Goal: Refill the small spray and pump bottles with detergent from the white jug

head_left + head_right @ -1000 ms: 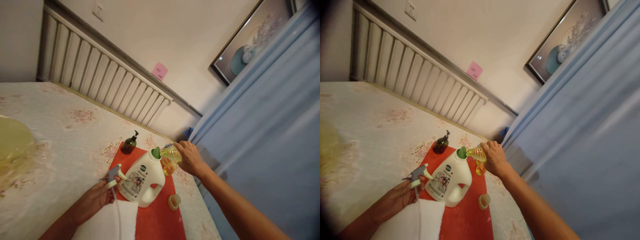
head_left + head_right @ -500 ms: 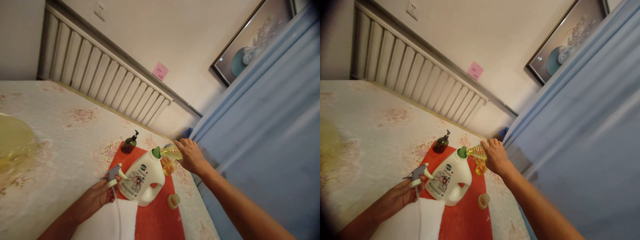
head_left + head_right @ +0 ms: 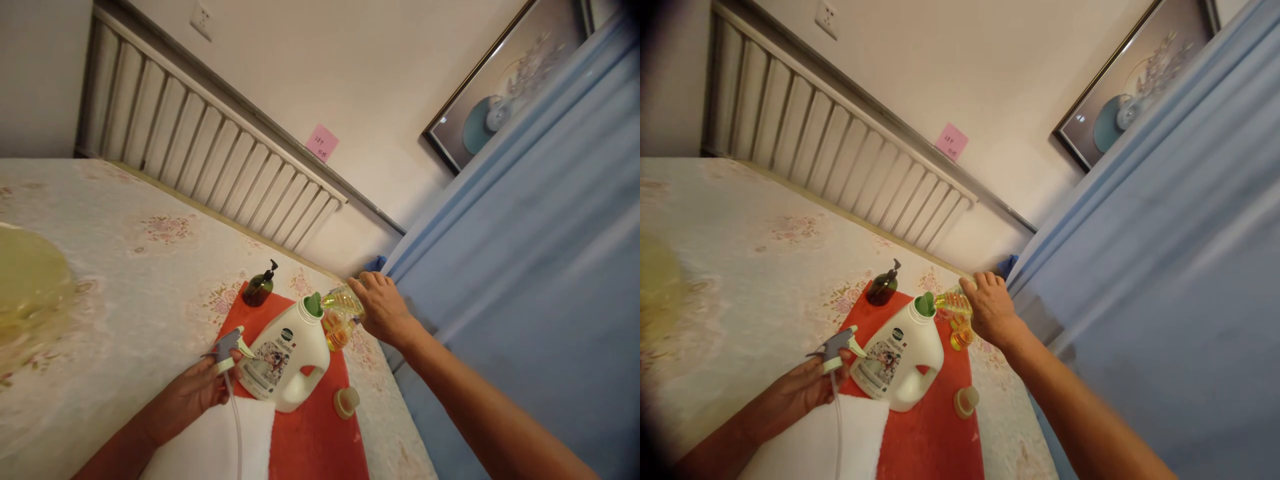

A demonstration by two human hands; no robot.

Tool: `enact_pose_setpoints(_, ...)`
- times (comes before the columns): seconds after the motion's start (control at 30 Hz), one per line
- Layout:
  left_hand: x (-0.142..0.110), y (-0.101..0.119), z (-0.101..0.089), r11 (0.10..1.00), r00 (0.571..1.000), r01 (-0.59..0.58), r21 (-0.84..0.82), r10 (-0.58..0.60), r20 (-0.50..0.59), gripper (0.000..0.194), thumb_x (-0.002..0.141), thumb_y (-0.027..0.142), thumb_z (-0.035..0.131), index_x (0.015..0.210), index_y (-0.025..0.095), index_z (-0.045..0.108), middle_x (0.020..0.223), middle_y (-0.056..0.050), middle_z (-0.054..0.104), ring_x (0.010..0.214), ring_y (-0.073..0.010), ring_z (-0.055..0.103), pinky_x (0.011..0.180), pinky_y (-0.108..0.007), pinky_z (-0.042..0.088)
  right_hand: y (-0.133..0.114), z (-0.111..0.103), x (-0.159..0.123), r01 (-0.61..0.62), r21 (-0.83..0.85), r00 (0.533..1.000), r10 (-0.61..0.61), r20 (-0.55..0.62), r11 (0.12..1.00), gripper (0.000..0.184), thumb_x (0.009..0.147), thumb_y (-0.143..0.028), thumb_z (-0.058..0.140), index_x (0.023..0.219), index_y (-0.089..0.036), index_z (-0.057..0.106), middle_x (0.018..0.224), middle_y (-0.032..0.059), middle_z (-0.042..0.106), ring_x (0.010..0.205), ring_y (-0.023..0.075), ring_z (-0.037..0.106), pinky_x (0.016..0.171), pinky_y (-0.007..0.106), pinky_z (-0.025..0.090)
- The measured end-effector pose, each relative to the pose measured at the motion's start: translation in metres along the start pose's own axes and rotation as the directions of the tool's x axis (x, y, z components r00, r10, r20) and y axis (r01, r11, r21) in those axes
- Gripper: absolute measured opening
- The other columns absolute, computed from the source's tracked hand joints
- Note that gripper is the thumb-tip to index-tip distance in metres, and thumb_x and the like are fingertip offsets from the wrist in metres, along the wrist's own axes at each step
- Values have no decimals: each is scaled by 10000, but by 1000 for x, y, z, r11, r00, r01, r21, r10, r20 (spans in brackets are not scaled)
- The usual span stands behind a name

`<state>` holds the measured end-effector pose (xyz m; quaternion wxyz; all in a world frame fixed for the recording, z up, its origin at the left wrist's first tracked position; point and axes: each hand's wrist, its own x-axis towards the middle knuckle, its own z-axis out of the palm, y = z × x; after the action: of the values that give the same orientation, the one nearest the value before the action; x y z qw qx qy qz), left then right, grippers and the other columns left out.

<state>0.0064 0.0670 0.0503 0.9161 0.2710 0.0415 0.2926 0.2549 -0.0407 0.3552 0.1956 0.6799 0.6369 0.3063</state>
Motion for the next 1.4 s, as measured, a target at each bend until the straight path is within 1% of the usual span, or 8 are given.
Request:
enact_pose_setpoints(0.17, 1, -1, -3, 1000, 1000, 11, 18, -11, -3, 310, 861, 320, 692, 1150, 214, 657, 971, -61, 663, 793, -157, 623, 656, -244, 487, -1, -4, 2, 23, -45, 999, -24, -25, 999, 661, 681, -60, 579, 1325, -190, 504, 1221, 155, 534, 1113, 300, 436, 913, 394, 328)
enact_pose_setpoints(0.3, 1, -2, -7, 1000, 1000, 16, 7, -16, 10, 313, 877, 306, 676, 1172, 205, 655, 997, -72, 672, 809, -157, 623, 678, -255, 490, -2, -6, 2, 51, -73, 997, -55, -50, 996, 640, 681, -71, 584, 1308, -183, 522, 1213, 161, 536, 1114, 309, 440, 919, 406, 330)
enact_pose_setpoints(0.53, -2, 1, -1, 1000, 1000, 25, 7, -25, 5, 320, 849, 286, 708, 1159, 214, 674, 996, -67, 695, 824, -173, 641, 674, -250, 488, -8, -10, 6, 88, -106, 994, -95, -61, 990, 651, 670, -53, 586, 1306, -179, 526, 1208, 168, 536, 1126, 320, 427, 940, 433, 314)
enact_pose_setpoints(0.73, 0, -1, -5, 1000, 1000, 9, 3, -9, 15, 304, 863, 299, 683, 1155, 214, 695, 942, -44, 712, 773, -169, 628, 649, -245, 481, -11, -13, 7, 132, -138, 985, -146, -93, 982, 592, 734, -80, 579, 1316, -171, 523, 1212, 175, 537, 1127, 321, 435, 961, 452, 311)
enact_pose_setpoints(0.93, 0, -2, -5, 1000, 1000, 14, 12, -14, -4, 334, 850, 298, 708, 1167, 196, 681, 950, -80, 708, 766, -161, 625, 652, -254, 480, -13, -15, 8, 149, -152, 983, -164, -86, 977, 566, 760, -122, 600, 1318, -165, 521, 1222, 185, 543, 1132, 335, 437, 981, 482, 309)
enact_pose_setpoints(1.07, 0, -2, -5, 1000, 1000, 15, 25, -15, -7, 338, 843, 314, 717, 1158, 199, 681, 964, -80, 697, 773, -155, 617, 664, -258, 475, -15, -16, 8, 148, -154, 984, -161, -75, 977, 566, 769, -143, 616, 1326, -164, 518, 1237, 192, 537, 1145, 340, 430, 997, 490, 296)
enact_pose_setpoints(1.27, 0, -1, -5, 999, 1000, 19, 30, -19, -17, 353, 836, 318, 723, 1164, 197, 673, 978, -75, 682, 779, -154, 612, 663, -256, 465, -16, -12, 8, 141, -150, 984, -156, -87, 979, 568, 768, -129, 601, 1329, -169, 521, 1235, 189, 542, 1153, 339, 432, 997, 475, 297)
enact_pose_setpoints(1.4, -4, -2, -4, 999, 999, 31, 22, -31, -15, 362, 815, 320, 747, 1147, 197, 675, 966, -74, 683, 792, -163, 622, 669, -258, 470, -15, 1, 3, 104, -65, 990, -109, -89, 992, 642, 707, -106, 611, 1338, -181, 519, 1259, 186, 535, 1146, 339, 444, 978, 459, 321)
